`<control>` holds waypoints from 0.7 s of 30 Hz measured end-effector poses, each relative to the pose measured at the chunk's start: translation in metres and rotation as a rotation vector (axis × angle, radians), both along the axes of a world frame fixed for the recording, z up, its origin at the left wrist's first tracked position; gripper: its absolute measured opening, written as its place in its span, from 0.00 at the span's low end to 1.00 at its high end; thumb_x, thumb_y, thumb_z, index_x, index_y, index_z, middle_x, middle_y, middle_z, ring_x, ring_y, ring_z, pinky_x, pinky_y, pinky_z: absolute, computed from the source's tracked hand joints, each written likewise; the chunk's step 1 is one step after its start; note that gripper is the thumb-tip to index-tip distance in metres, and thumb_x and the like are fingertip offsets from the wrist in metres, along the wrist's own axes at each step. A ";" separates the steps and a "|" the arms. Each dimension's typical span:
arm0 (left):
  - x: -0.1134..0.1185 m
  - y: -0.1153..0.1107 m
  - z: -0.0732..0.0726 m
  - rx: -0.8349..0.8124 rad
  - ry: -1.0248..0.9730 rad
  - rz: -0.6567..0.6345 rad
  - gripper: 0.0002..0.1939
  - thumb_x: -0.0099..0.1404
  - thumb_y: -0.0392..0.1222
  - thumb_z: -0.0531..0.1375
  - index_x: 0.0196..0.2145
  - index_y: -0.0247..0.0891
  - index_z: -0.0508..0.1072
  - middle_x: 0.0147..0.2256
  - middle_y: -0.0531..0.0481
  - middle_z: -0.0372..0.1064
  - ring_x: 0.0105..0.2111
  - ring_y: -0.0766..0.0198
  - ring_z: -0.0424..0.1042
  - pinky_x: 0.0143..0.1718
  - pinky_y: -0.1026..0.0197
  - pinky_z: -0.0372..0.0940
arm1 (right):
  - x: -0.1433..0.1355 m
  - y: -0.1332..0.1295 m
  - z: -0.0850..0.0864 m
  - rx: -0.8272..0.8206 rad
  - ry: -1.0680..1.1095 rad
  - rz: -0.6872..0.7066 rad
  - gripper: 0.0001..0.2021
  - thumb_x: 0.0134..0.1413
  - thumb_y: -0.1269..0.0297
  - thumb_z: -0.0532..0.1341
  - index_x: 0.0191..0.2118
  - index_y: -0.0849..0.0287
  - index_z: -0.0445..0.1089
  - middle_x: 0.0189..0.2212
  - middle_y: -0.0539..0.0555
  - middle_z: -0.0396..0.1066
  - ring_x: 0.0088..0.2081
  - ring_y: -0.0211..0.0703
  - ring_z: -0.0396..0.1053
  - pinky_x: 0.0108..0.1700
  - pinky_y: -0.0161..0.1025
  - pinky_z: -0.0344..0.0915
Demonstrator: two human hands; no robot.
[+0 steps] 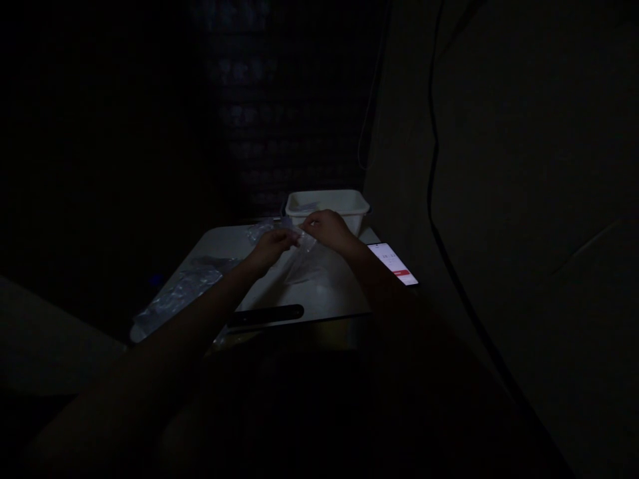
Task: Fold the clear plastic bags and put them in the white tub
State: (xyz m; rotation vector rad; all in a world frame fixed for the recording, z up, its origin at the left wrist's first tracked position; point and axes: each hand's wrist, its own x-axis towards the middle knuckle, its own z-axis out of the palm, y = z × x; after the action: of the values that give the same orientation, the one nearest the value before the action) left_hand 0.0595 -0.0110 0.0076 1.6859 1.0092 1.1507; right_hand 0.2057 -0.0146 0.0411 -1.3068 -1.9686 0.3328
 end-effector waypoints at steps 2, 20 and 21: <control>-0.004 0.002 0.002 -0.008 -0.028 0.066 0.08 0.49 0.41 0.55 0.22 0.33 0.67 0.23 0.53 0.65 0.27 0.69 0.64 0.32 0.64 0.59 | 0.003 0.000 -0.001 -0.100 0.062 0.023 0.12 0.41 0.62 0.56 0.29 0.64 0.70 0.20 0.50 0.67 0.22 0.32 0.62 0.26 0.31 0.57; -0.035 0.017 -0.005 0.182 -0.044 0.428 0.06 0.51 0.39 0.51 0.23 0.35 0.65 0.25 0.53 0.64 0.28 0.68 0.64 0.29 0.66 0.59 | 0.042 0.002 -0.021 -0.514 0.109 0.057 0.03 0.35 0.68 0.58 0.19 0.61 0.66 0.16 0.47 0.64 0.21 0.31 0.61 0.24 0.30 0.57; -0.036 0.019 -0.006 0.200 -0.014 0.442 0.06 0.50 0.39 0.51 0.22 0.35 0.65 0.24 0.53 0.64 0.28 0.68 0.64 0.29 0.66 0.59 | 0.044 0.004 -0.023 -0.486 0.175 0.022 0.04 0.35 0.67 0.57 0.19 0.61 0.66 0.16 0.47 0.64 0.20 0.32 0.61 0.24 0.30 0.56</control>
State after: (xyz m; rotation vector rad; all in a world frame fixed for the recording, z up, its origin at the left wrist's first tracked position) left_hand 0.0230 0.0080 0.0014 1.6479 1.3374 1.5897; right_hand 0.2502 -0.0107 0.0177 -1.4904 -1.8165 0.9490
